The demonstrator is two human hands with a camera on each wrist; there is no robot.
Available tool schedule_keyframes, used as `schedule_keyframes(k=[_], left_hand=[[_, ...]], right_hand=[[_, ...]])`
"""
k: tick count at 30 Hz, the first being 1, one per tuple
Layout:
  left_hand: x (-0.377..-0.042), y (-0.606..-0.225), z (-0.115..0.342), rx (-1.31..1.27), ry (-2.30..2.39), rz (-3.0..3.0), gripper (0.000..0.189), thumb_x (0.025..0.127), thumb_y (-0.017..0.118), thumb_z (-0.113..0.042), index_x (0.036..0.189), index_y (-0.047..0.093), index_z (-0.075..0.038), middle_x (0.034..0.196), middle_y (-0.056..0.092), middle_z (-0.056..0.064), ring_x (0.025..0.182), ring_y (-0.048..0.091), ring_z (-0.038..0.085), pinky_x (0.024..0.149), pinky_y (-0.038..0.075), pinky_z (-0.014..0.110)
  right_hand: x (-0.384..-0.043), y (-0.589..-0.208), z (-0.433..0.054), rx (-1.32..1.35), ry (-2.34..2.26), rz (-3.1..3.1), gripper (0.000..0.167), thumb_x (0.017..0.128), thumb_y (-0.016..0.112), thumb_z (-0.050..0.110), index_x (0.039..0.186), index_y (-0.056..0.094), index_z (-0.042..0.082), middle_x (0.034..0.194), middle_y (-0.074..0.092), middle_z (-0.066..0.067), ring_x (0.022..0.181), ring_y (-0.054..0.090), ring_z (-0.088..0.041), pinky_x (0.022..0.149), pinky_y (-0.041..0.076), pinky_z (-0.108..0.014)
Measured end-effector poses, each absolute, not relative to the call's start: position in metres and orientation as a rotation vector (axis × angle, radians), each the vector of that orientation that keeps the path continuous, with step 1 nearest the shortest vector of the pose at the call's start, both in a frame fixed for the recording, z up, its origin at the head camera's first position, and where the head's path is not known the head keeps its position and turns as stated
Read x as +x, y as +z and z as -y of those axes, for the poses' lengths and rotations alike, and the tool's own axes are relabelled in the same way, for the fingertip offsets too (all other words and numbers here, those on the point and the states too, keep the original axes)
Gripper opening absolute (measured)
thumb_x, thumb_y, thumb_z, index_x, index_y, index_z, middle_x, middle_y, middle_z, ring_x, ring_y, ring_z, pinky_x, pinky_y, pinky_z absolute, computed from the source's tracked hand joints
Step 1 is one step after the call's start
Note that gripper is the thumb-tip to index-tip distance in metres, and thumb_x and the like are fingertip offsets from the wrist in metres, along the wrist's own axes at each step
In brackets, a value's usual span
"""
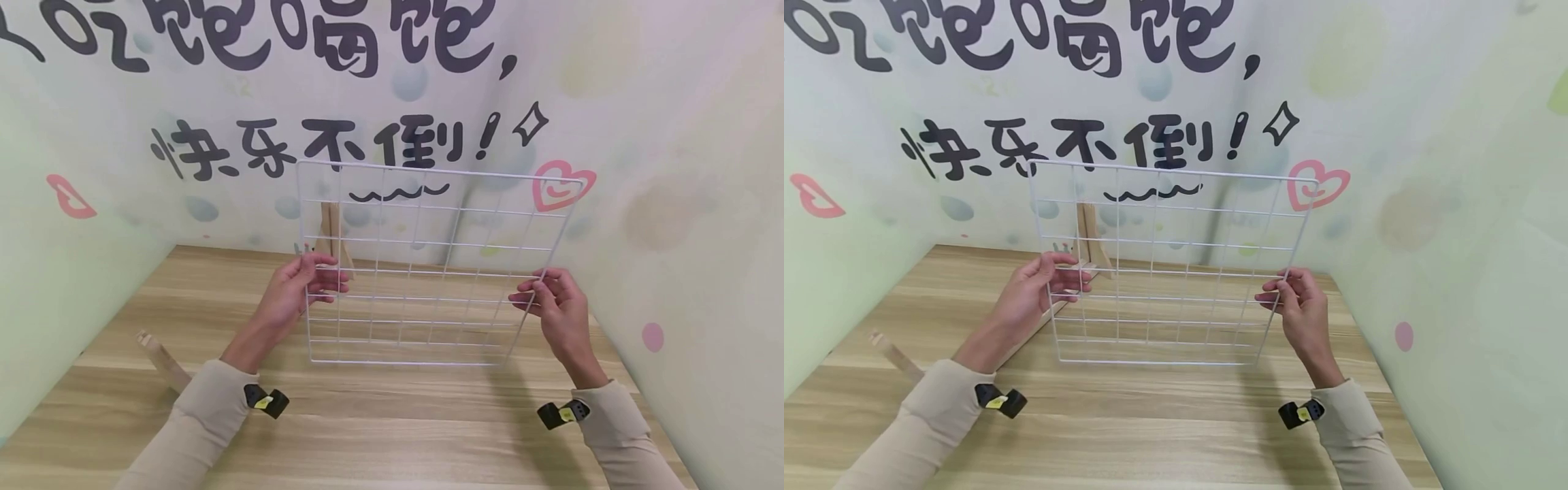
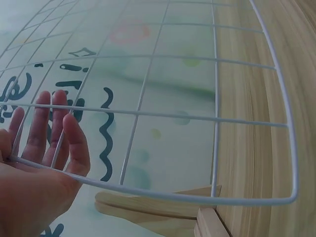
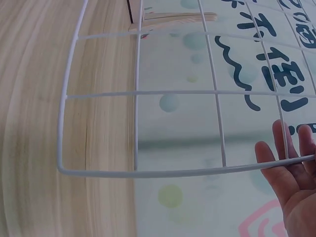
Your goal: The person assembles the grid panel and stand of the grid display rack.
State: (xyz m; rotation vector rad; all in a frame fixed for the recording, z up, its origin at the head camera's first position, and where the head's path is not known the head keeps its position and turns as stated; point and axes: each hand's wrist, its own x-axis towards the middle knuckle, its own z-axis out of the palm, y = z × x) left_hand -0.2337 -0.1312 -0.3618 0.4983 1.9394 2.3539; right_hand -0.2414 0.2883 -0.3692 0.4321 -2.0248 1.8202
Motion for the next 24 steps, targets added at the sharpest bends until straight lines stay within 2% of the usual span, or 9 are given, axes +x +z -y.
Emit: schedule_keyframes(k=[6,12,16,20,24], left_hand=[[-0.232,-0.364,0.125,0.499,2.388,-1.972,0.037,0.106,0.035,-0.036,0.114,0.058,-0.008,0.099,0.076,-0.003,0.091,0.072,0.016,0.076,0.056,0.031],[-0.229,-0.365,0.123,0.501,2.426,-1.968,0.032,0.108,0.035,-0.032,0.109,0.059,-0.011,0.099,0.076,-0.002,0.091,0.073,0.016,0.076,0.056,0.031],[-0.228,-0.364,0.121,0.518,2.465,-1.967,0.031,0.107,0.036,-0.035,0.106,0.06,-0.015,0.098,0.076,-0.003,0.09,0.073,0.016,0.076,0.056,0.031],[-0.228,-0.363,0.121,0.532,2.489,-1.971,0.03,0.107,0.036,-0.035,0.106,0.06,-0.016,0.098,0.076,-0.003,0.09,0.073,0.016,0.077,0.056,0.032],[-0.228,-0.363,0.122,0.522,2.486,-1.993,0.029,0.107,0.036,-0.032,0.107,0.06,-0.016,0.099,0.076,-0.003,0.091,0.073,0.016,0.079,0.056,0.033]], right_hand=[[-0.239,-0.37,-0.29,0.424,1.804,2.022,0.012,0.103,0.049,0.005,0.112,0.055,0.002,0.092,0.07,-0.008,0.079,0.074,-0.016,0.074,0.059,-0.032],[-0.234,-0.366,-0.29,0.48,1.699,2.046,0.014,0.103,0.049,0.007,0.117,0.053,0.005,0.101,0.069,0.0,0.088,0.073,-0.012,0.076,0.059,-0.027],[-0.229,-0.358,-0.283,0.445,1.523,2.081,0.029,0.102,0.05,0.005,0.131,0.045,0.003,0.118,0.06,0.002,0.105,0.065,-0.01,0.084,0.055,-0.019],[-0.222,-0.349,-0.272,0.346,1.315,2.117,0.05,0.099,0.056,0.005,0.144,0.034,0.005,0.135,0.047,-0.004,0.124,0.051,-0.016,0.095,0.046,-0.014],[-0.217,-0.346,-0.26,0.412,1.126,2.05,0.058,0.093,0.06,-0.001,0.144,0.033,0.0,0.144,0.039,-0.015,0.132,0.042,-0.025,0.103,0.041,-0.018]])
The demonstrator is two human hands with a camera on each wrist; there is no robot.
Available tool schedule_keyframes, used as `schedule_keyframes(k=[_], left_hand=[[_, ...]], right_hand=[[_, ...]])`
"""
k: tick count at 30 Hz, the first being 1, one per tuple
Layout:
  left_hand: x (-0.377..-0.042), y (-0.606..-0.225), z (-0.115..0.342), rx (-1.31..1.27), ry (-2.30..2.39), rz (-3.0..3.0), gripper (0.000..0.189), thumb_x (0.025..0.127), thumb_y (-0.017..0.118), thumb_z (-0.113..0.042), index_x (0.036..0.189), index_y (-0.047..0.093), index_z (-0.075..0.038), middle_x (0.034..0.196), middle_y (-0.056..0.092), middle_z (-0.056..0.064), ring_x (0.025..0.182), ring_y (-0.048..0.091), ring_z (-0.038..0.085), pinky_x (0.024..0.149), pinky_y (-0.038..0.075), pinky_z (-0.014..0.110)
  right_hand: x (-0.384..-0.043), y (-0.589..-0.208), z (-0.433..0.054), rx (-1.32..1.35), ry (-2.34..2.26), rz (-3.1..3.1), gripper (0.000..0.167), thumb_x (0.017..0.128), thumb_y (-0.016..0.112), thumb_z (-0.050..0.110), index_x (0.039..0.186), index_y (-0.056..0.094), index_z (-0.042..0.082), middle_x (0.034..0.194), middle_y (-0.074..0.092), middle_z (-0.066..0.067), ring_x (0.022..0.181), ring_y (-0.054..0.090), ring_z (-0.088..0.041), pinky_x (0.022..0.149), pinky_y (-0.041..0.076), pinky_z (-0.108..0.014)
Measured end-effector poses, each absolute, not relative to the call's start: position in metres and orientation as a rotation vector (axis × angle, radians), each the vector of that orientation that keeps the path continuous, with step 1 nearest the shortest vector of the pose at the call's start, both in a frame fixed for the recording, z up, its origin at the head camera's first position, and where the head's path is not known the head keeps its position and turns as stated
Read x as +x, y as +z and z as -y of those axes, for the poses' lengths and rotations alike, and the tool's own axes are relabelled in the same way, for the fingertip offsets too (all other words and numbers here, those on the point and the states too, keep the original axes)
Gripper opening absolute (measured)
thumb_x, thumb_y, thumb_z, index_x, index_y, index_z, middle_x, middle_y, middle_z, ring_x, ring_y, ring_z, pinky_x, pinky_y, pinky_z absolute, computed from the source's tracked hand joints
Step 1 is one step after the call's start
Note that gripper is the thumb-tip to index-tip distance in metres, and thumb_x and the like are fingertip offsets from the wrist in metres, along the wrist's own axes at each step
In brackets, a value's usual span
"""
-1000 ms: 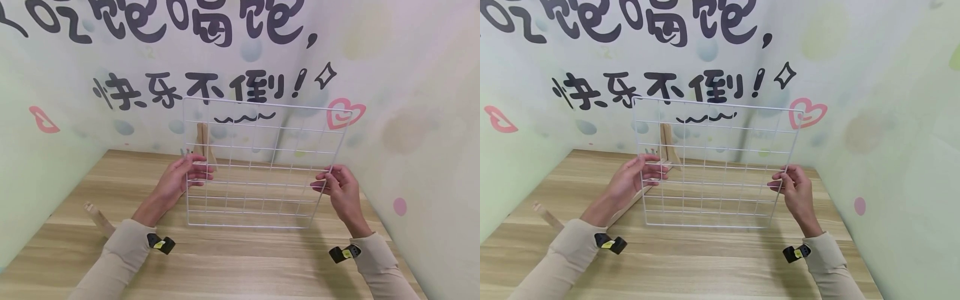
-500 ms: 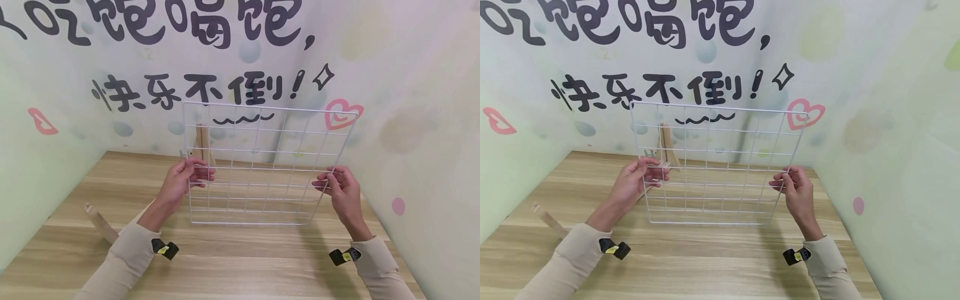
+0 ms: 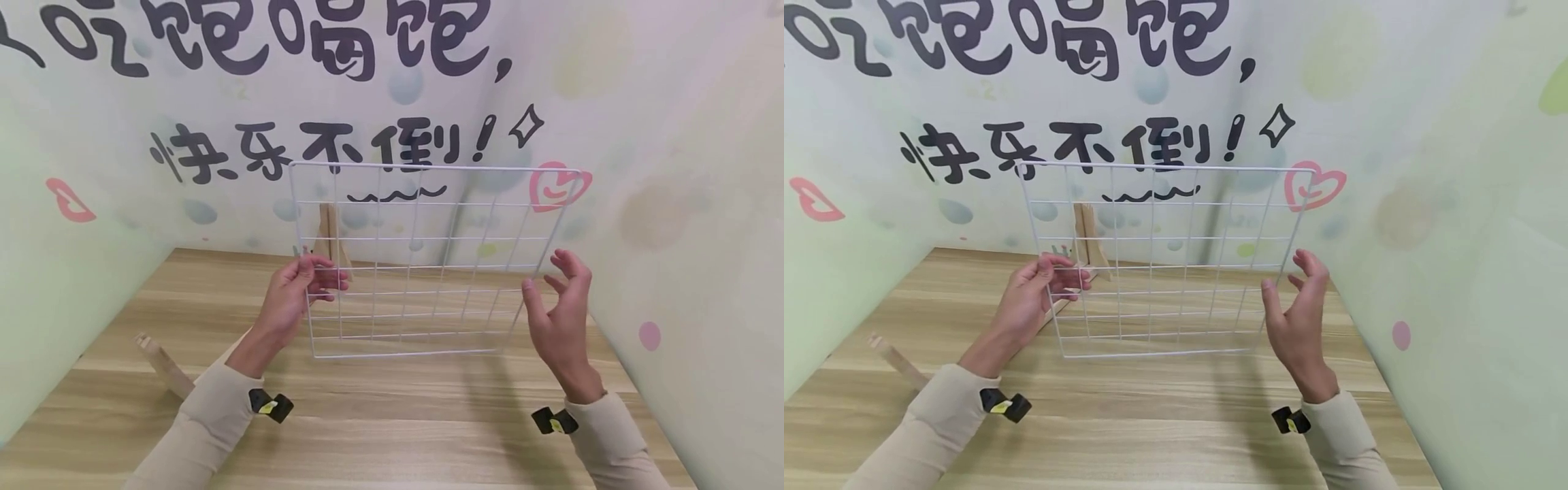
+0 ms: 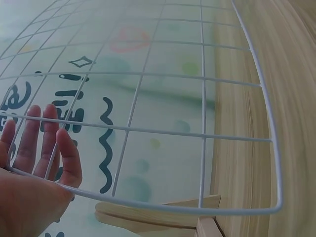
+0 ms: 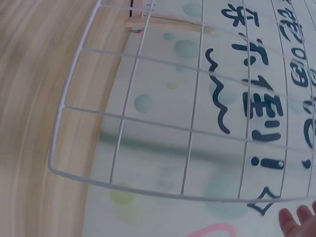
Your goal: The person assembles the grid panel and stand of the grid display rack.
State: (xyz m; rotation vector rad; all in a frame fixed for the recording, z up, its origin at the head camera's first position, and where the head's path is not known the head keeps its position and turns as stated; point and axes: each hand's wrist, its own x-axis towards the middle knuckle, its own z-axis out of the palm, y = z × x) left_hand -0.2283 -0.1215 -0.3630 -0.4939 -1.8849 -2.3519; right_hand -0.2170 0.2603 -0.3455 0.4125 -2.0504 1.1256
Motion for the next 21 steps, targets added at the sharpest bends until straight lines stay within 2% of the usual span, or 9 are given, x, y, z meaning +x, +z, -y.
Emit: schedule_keyframes(k=[5,9,15,21], left_hand=[[-0.229,-0.361,0.118,-0.48,-2.361,1.88,0.03,0.108,0.036,-0.031,0.108,0.06,-0.013,0.099,0.076,-0.003,0.091,0.073,0.016,0.078,0.057,0.032],[-0.228,-0.358,0.115,-0.478,-2.367,1.863,0.029,0.108,0.036,-0.029,0.107,0.06,-0.014,0.098,0.076,-0.004,0.09,0.073,0.016,0.077,0.056,0.032],[-0.227,-0.353,0.109,-0.488,-2.375,1.831,0.031,0.108,0.035,-0.027,0.107,0.06,-0.01,0.099,0.076,-0.001,0.09,0.073,0.017,0.076,0.057,0.032],[-0.227,-0.349,0.107,-0.471,-2.385,1.815,0.031,0.108,0.035,-0.03,0.104,0.062,-0.016,0.099,0.076,0.001,0.09,0.073,0.017,0.076,0.057,0.031]], right_hand=[[-0.217,-0.347,-0.244,0.634,0.929,1.915,0.049,0.086,0.063,-0.005,0.13,0.045,-0.014,0.129,0.048,-0.03,0.121,0.048,-0.037,0.106,0.04,-0.023],[-0.218,-0.35,-0.228,0.803,0.814,1.971,0.044,0.088,0.063,0.003,0.127,0.051,-0.013,0.12,0.058,-0.027,0.112,0.056,-0.038,0.104,0.042,-0.026],[-0.215,-0.35,-0.208,0.835,0.723,2.204,0.056,0.089,0.069,0.007,0.14,0.046,-0.002,0.131,0.057,-0.022,0.123,0.055,-0.034,0.1,0.046,-0.049],[-0.217,-0.344,-0.195,0.844,0.693,2.289,0.065,0.091,0.071,0.013,0.147,0.04,0.002,0.143,0.051,-0.017,0.124,0.055,-0.03,0.1,0.048,-0.047]])
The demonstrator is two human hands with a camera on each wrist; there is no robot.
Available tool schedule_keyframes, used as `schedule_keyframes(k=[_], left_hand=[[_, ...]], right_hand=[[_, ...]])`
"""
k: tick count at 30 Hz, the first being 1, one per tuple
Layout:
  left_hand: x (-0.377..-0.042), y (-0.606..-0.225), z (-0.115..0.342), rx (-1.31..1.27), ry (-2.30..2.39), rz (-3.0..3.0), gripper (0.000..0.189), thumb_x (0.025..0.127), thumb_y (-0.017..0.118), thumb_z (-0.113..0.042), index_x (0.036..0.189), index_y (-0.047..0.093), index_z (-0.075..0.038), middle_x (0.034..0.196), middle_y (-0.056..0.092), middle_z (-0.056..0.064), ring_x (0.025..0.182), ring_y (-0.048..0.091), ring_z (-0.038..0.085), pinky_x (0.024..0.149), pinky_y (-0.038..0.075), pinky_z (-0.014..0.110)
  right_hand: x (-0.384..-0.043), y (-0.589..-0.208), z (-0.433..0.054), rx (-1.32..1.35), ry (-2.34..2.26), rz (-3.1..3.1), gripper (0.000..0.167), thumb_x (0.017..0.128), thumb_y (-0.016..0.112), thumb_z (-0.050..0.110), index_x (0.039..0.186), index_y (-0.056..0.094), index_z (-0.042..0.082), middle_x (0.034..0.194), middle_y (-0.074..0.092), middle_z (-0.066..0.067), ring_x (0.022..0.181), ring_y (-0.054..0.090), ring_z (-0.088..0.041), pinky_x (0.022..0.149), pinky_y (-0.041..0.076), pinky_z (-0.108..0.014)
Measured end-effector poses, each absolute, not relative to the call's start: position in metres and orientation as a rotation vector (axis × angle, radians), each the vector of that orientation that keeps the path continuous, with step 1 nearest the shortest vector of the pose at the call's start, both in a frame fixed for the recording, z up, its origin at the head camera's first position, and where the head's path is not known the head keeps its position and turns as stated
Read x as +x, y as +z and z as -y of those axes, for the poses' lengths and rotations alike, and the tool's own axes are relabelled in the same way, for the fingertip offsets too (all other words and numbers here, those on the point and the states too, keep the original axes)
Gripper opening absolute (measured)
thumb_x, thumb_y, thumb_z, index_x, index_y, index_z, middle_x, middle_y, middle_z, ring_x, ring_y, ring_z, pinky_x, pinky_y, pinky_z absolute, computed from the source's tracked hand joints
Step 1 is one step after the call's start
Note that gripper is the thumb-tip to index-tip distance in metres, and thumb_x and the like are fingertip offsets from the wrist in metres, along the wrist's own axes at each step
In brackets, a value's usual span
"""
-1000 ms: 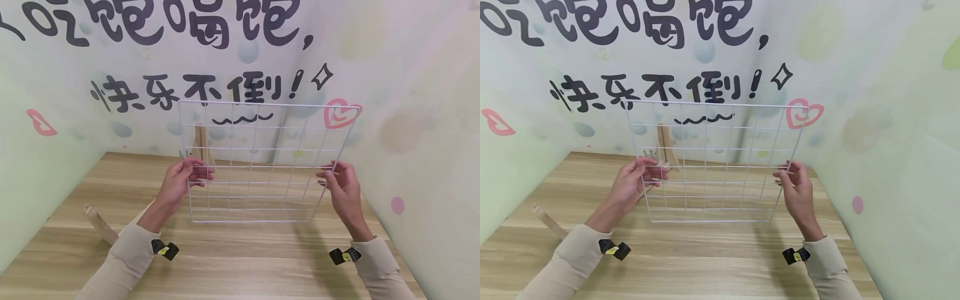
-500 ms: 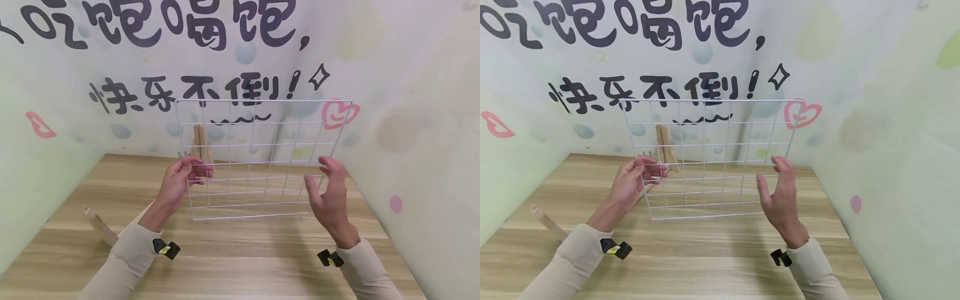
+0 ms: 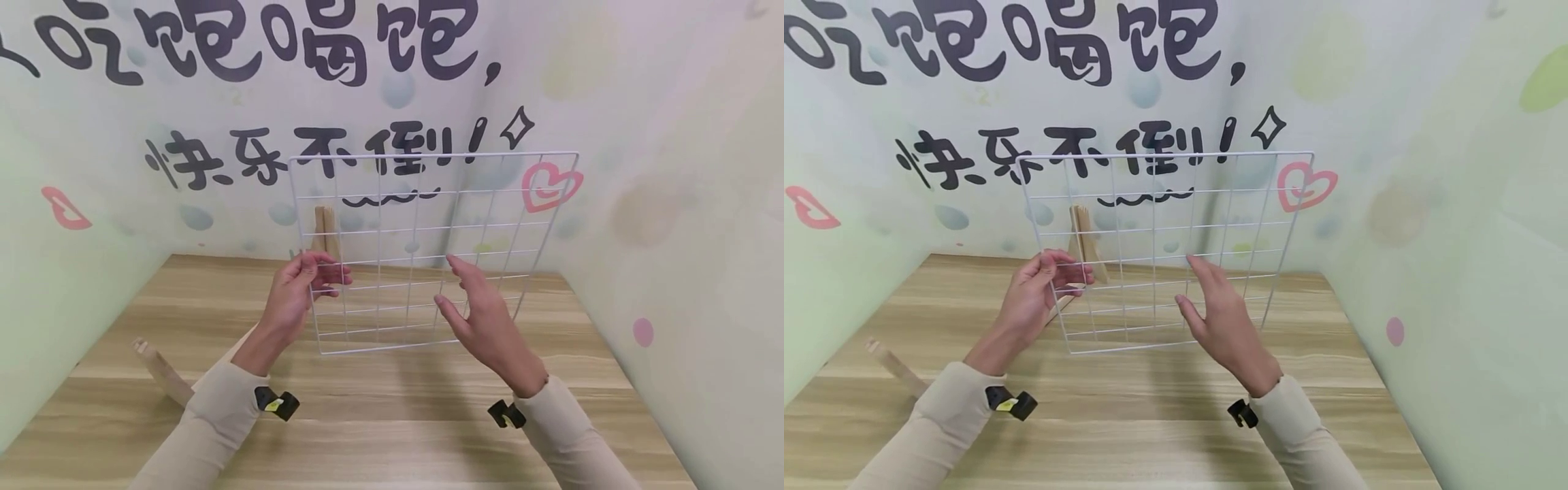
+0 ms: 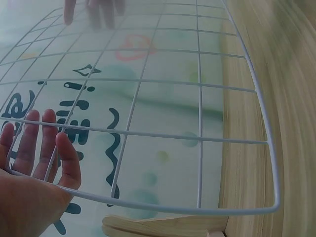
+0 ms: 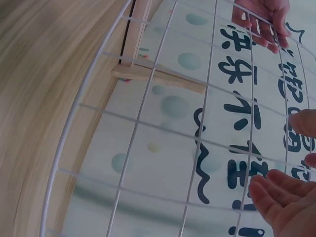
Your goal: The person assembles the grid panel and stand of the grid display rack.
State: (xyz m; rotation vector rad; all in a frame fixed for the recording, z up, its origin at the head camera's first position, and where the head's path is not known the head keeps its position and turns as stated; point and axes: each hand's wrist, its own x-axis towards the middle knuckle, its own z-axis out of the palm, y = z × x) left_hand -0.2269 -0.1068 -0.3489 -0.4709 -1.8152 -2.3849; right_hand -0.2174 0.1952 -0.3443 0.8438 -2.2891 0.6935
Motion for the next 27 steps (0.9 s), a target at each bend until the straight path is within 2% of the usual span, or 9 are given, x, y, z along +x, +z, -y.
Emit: schedule_keyframes(k=[2,6,9,12,14,17,20,27], left_hand=[[-0.227,-0.349,0.107,-0.47,-2.379,1.818,0.031,0.107,0.035,-0.032,0.103,0.063,-0.017,0.099,0.075,0.001,0.089,0.073,0.017,0.076,0.057,0.031],[-0.228,-0.349,0.106,-0.494,-2.37,1.818,0.036,0.107,0.035,-0.033,0.107,0.062,-0.008,0.099,0.076,0.002,0.089,0.073,0.017,0.076,0.057,0.032],[-0.229,-0.349,0.106,-0.505,-2.368,1.824,0.037,0.108,0.035,-0.031,0.108,0.06,-0.004,0.099,0.076,0.002,0.089,0.073,0.016,0.076,0.056,0.032],[-0.23,-0.348,0.105,-0.501,-2.363,1.832,0.035,0.108,0.035,-0.03,0.108,0.059,-0.005,0.098,0.075,0.0,0.089,0.073,0.016,0.077,0.057,0.033],[-0.23,-0.348,0.105,-0.503,-2.359,1.834,0.033,0.108,0.035,-0.029,0.107,0.06,-0.007,0.098,0.075,-0.001,0.089,0.073,0.016,0.077,0.057,0.033],[-0.231,-0.347,0.103,-0.507,-2.352,1.834,0.031,0.108,0.035,-0.028,0.104,0.062,-0.012,0.098,0.075,0.0,0.089,0.073,0.017,0.077,0.056,0.033],[-0.231,-0.346,0.102,-0.514,-2.344,1.836,0.03,0.108,0.035,-0.027,0.1,0.062,-0.017,0.099,0.076,0.001,0.089,0.073,0.016,0.076,0.056,0.033],[-0.231,-0.344,0.098,-0.541,-2.317,1.852,0.03,0.108,0.034,-0.028,0.102,0.062,-0.018,0.099,0.075,-0.003,0.091,0.073,0.017,0.078,0.056,0.034]], right_hand=[[-0.22,-0.344,-0.191,0.848,0.68,2.313,0.067,0.092,0.07,0.016,0.15,0.038,0.004,0.146,0.05,-0.014,0.125,0.055,-0.029,0.103,0.047,-0.048],[-0.227,-0.344,-0.182,0.837,0.678,2.34,0.067,0.094,0.069,0.02,0.152,0.037,0.009,0.142,0.053,-0.013,0.122,0.057,-0.028,0.103,0.047,-0.048],[-0.231,-0.345,-0.178,0.814,0.678,2.332,0.064,0.094,0.068,0.021,0.151,0.04,0.01,0.13,0.06,-0.014,0.113,0.061,-0.028,0.093,0.053,-0.048],[-0.233,-0.345,-0.173,0.774,0.647,2.298,0.057,0.093,0.07,0.021,0.145,0.048,0.01,0.118,0.065,-0.014,0.101,0.066,-0.027,0.074,0.057,-0.044],[-0.235,-0.345,-0.169,0.731,0.62,2.271,0.052,0.092,0.072,0.022,0.14,0.055,0.011,0.11,0.066,-0.013,0.093,0.069,-0.027,0.061,0.054,-0.038],[-0.237,-0.347,-0.162,0.646,0.58,2.222,0.049,0.088,0.076,0.028,0.132,0.062,0.011,0.1,0.067,-0.014,0.081,0.071,-0.025,0.047,0.044,-0.031],[-0.238,-0.35,-0.154,0.556,0.557,2.166,0.052,0.084,0.08,0.033,0.128,0.065,0.011,0.095,0.065,-0.015,0.075,0.071,-0.024,0.042,0.038,-0.028],[-0.242,-0.355,-0.147,0.44,0.568,2.038,0.042,0.081,0.083,0.03,0.116,0.07,0.01,0.09,0.066,-0.015,0.069,0.071,-0.024,0.04,0.042,-0.034]])
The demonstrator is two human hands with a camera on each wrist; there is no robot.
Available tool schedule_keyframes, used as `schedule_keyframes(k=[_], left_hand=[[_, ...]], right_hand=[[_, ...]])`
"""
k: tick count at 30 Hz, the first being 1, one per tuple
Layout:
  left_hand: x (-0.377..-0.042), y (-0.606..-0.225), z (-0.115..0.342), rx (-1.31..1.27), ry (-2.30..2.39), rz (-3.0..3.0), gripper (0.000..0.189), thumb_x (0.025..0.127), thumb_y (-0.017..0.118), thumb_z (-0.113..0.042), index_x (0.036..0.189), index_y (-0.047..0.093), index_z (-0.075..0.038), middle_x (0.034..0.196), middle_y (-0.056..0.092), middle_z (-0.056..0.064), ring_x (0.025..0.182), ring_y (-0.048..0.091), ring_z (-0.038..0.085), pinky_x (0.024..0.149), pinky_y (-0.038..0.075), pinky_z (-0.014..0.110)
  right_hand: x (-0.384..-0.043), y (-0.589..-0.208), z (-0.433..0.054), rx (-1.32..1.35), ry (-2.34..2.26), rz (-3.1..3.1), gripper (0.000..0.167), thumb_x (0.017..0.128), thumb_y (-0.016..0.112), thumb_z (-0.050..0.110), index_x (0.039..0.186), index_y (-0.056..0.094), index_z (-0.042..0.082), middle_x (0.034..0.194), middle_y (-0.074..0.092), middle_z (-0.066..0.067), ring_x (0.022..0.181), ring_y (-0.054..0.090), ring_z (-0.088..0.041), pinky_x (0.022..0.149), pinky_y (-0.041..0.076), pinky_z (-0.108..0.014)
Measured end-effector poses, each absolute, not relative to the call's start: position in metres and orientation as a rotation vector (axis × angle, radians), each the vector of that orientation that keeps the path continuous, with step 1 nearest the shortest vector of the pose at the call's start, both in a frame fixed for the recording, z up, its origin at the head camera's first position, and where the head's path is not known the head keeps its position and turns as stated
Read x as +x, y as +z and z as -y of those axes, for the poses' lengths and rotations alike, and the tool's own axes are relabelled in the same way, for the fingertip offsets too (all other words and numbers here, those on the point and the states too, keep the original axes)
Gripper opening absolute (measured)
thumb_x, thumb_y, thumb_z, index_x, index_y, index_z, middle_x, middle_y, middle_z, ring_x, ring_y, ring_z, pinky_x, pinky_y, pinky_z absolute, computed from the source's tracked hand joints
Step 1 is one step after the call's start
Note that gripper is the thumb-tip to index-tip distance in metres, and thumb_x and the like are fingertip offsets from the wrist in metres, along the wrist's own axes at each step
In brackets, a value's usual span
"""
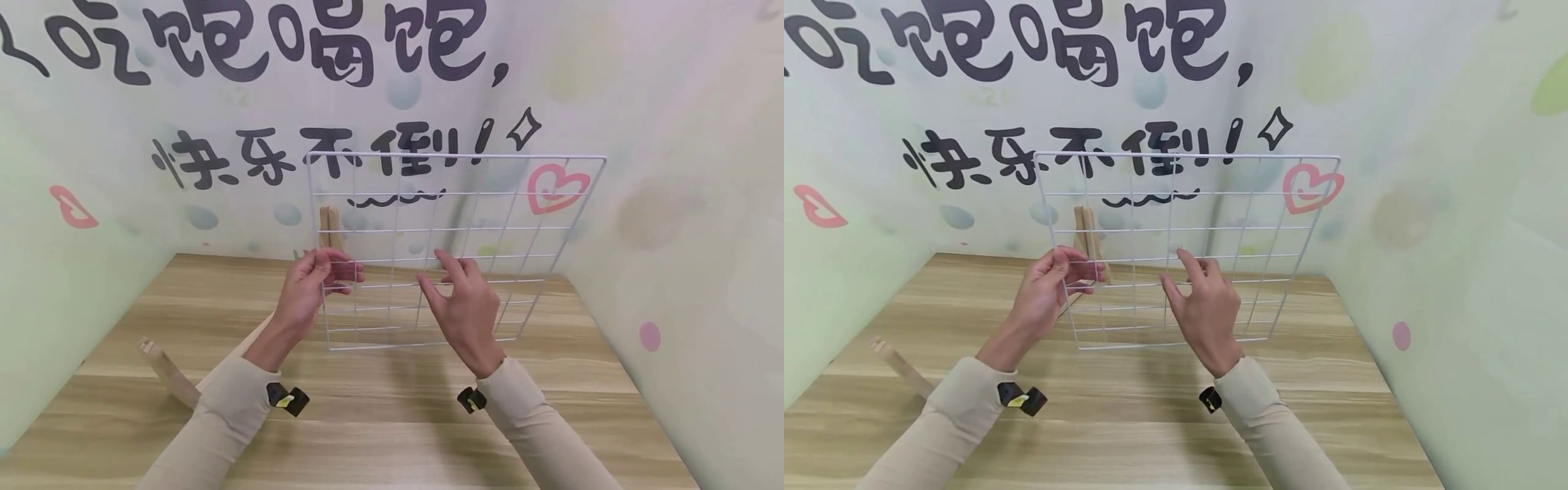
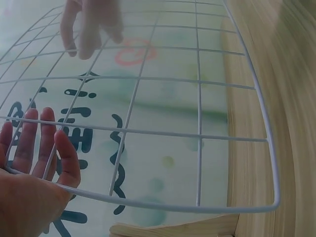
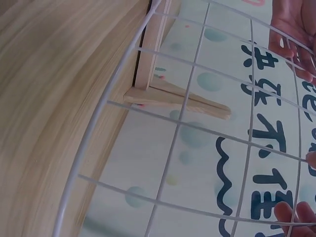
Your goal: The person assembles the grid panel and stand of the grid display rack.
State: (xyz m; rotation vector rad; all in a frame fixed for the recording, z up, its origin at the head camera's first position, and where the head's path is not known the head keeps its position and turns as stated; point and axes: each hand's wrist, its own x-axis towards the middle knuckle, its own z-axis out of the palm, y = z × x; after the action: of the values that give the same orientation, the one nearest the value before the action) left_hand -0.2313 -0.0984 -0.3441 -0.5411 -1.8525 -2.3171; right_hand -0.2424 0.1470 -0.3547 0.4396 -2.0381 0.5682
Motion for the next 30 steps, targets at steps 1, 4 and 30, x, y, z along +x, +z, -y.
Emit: schedule_keyframes(k=[1,4,30], left_hand=[[-0.231,-0.344,0.098,-0.552,-2.319,1.852,0.03,0.108,0.035,-0.028,0.102,0.062,-0.018,0.099,0.075,-0.002,0.091,0.073,0.016,0.078,0.056,0.033],[-0.231,-0.344,0.098,-0.602,-2.332,1.85,0.031,0.108,0.035,-0.03,0.103,0.064,-0.017,0.101,0.075,-0.001,0.093,0.072,0.016,0.079,0.056,0.032],[-0.151,-0.289,0.192,-0.577,-1.024,2.233,0.063,0.098,0.062,-0.026,0.152,0.034,-0.008,0.157,0.035,0.011,0.145,0.029,0.029,0.12,0.019,0.026]], right_hand=[[-0.244,-0.355,-0.147,0.433,0.571,2.026,0.04,0.082,0.081,0.03,0.114,0.071,0.01,0.089,0.066,-0.015,0.069,0.071,-0.024,0.039,0.041,-0.034],[-0.247,-0.357,-0.148,0.421,0.573,2.001,0.034,0.083,0.079,0.03,0.109,0.071,0.01,0.087,0.066,-0.014,0.067,0.071,-0.023,0.038,0.04,-0.033],[-0.257,-0.355,-0.163,0.363,0.638,1.98,0.026,0.086,0.073,0.03,0.099,0.072,0.007,0.091,0.072,-0.013,0.067,0.072,-0.024,0.042,0.038,-0.033]])
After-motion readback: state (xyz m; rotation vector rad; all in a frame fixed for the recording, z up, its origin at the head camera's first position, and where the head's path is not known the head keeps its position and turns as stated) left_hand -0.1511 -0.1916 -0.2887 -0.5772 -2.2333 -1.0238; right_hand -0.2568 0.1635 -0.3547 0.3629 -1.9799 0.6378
